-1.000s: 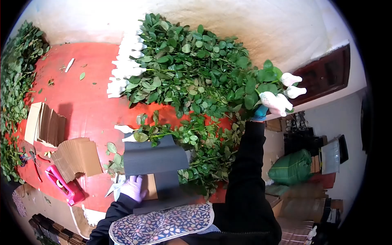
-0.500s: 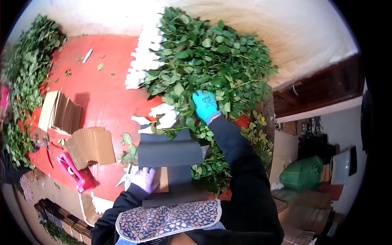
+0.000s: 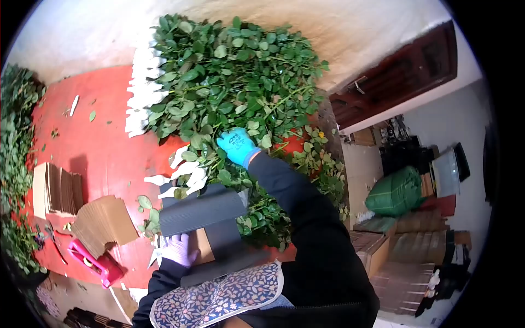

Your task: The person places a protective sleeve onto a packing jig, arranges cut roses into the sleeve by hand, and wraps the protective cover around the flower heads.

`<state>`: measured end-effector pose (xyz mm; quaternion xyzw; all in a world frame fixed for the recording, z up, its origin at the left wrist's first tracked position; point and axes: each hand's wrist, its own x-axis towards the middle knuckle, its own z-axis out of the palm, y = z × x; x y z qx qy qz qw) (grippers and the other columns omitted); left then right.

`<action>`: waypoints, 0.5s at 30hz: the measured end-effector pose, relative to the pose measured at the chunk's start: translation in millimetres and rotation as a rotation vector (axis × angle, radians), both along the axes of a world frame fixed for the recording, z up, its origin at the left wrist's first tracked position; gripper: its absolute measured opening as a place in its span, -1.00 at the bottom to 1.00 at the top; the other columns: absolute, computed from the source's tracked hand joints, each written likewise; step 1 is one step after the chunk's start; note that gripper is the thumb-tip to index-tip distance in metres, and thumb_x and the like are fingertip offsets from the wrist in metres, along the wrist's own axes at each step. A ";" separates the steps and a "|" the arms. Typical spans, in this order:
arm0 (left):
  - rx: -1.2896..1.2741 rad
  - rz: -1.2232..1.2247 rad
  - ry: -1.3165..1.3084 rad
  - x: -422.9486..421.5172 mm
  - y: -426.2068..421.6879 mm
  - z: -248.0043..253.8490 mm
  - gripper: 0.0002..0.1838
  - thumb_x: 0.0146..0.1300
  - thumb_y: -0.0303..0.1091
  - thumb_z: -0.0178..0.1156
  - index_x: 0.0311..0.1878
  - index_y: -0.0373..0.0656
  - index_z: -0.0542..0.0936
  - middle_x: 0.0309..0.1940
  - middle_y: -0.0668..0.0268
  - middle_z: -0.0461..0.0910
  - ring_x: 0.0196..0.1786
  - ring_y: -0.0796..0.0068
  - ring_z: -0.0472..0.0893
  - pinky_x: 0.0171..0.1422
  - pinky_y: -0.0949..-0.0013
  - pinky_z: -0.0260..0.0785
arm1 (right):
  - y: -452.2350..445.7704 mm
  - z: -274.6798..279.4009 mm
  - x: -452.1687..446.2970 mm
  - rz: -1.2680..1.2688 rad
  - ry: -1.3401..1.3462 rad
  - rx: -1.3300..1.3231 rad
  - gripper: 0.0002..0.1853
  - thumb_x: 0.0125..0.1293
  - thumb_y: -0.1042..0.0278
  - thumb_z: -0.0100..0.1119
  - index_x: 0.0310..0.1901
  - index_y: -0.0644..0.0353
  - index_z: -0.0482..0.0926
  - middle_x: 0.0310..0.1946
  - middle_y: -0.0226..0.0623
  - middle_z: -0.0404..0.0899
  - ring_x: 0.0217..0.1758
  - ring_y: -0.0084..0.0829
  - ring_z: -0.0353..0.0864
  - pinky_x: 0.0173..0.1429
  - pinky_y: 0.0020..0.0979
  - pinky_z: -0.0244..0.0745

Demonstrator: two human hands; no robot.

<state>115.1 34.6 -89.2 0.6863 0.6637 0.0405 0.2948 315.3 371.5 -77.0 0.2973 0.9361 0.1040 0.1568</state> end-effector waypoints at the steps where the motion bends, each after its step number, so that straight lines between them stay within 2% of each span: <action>1: 0.004 -0.005 0.001 -0.3 0.2 0.6 -0.26 0.00 0.00 0.39 0.20 -0.17 0.39 0.20 0.02 0.36 0.13 -0.05 0.50 0.07 -0.04 0.46 | -1.0 6.6 1.9 0.007 0.032 0.011 -0.73 0.21 0.36 0.10 -0.03 0.03 0.55 -0.15 -0.25 0.57 -0.14 -0.21 0.63 -0.09 -0.09 0.43; 4: -0.063 0.024 -0.031 0.3 -0.4 -1.3 -0.25 0.01 0.00 0.39 0.21 -0.18 0.38 0.23 0.02 0.34 0.12 -0.05 0.51 0.07 -0.03 0.47 | -2.0 41.0 21.6 -0.029 0.205 0.122 -0.75 0.17 0.40 0.11 -0.10 0.06 0.59 -0.22 -0.26 0.55 -0.17 -0.24 0.61 -0.09 -0.16 0.45; 5: -0.060 0.028 -0.036 0.1 -1.1 0.1 -0.25 0.01 0.00 0.39 0.21 -0.18 0.38 0.23 0.02 0.34 0.12 -0.05 0.51 0.07 -0.03 0.47 | -2.0 53.5 35.1 -0.090 0.339 0.150 -0.74 0.16 0.41 0.12 -0.09 0.08 0.62 -0.17 -0.21 0.57 -0.15 -0.20 0.61 -0.08 -0.21 0.47; 6: -0.028 0.021 -0.034 -0.7 -0.5 3.3 -0.25 0.02 0.00 0.38 0.22 -0.18 0.38 0.23 0.02 0.34 0.12 -0.06 0.51 0.07 -0.03 0.47 | 2.4 58.4 52.3 -0.341 0.782 -0.015 -0.77 0.18 0.40 0.08 -0.12 0.20 0.57 -0.21 -0.18 0.64 -0.11 -0.23 0.62 0.02 -0.22 0.51; 7: 0.004 0.016 -0.033 -1.0 -0.1 4.8 -0.25 0.02 0.00 0.38 0.23 -0.19 0.37 0.23 0.03 0.34 0.11 -0.06 0.51 0.07 -0.03 0.47 | 0.9 74.1 71.0 -0.467 1.060 -0.104 -0.76 0.19 0.38 0.08 -0.12 0.20 0.58 -0.20 -0.18 0.64 -0.11 -0.23 0.62 0.02 -0.23 0.51; 9: 0.044 0.034 -0.119 -2.9 -1.4 -0.6 -0.24 0.01 -0.05 0.39 0.25 -0.17 0.36 0.21 0.02 0.34 0.06 -0.06 0.54 0.01 -0.01 0.50 | -12.0 110.9 115.3 -0.514 1.400 0.028 -0.75 0.21 0.34 0.10 -0.11 0.20 0.60 -0.18 -0.20 0.65 -0.09 -0.23 0.62 0.02 -0.25 0.52; 10: 0.026 0.026 -0.087 -2.9 0.5 5.9 -0.24 0.01 -0.05 0.40 0.25 -0.17 0.36 0.20 0.01 0.34 0.02 -0.05 0.56 -0.02 0.01 0.51 | -16.5 126.7 141.5 -0.487 1.409 0.221 -0.74 0.22 0.33 0.10 -0.10 0.20 0.60 -0.17 -0.20 0.65 -0.09 -0.23 0.62 0.02 -0.27 0.52; 12: 0.070 -0.012 -0.054 -4.2 0.0 9.3 -0.23 0.00 -0.07 0.40 0.25 -0.17 0.36 0.19 0.01 0.34 -0.09 -0.04 0.61 -0.12 0.04 0.54 | -23.7 162.2 200.2 -0.456 1.191 0.682 -0.73 0.23 0.29 0.12 -0.09 0.21 0.62 -0.14 -0.21 0.66 -0.07 -0.23 0.63 0.02 -0.29 0.52; 13: -0.004 0.003 -0.063 -3.7 1.7 12.3 -0.21 -0.01 -0.07 0.41 0.28 -0.17 0.34 0.24 0.00 0.32 0.04 -0.06 0.57 0.00 0.04 0.52 | -27.6 177.4 229.4 -0.470 1.012 0.859 -0.72 0.24 0.27 0.12 -0.09 0.21 0.62 -0.13 -0.22 0.66 -0.07 -0.23 0.63 0.02 -0.31 0.52; 15: 0.007 0.043 -0.086 -2.2 0.5 8.5 -0.25 -0.06 -0.02 0.43 0.19 -0.17 0.43 0.21 0.01 0.32 0.14 -0.08 0.48 0.21 -0.07 0.33 | -40.0 198.9 281.1 -0.540 0.632 1.048 -0.71 0.26 0.24 0.14 -0.08 0.21 0.64 -0.11 -0.23 0.67 -0.05 -0.24 0.63 0.02 -0.33 0.52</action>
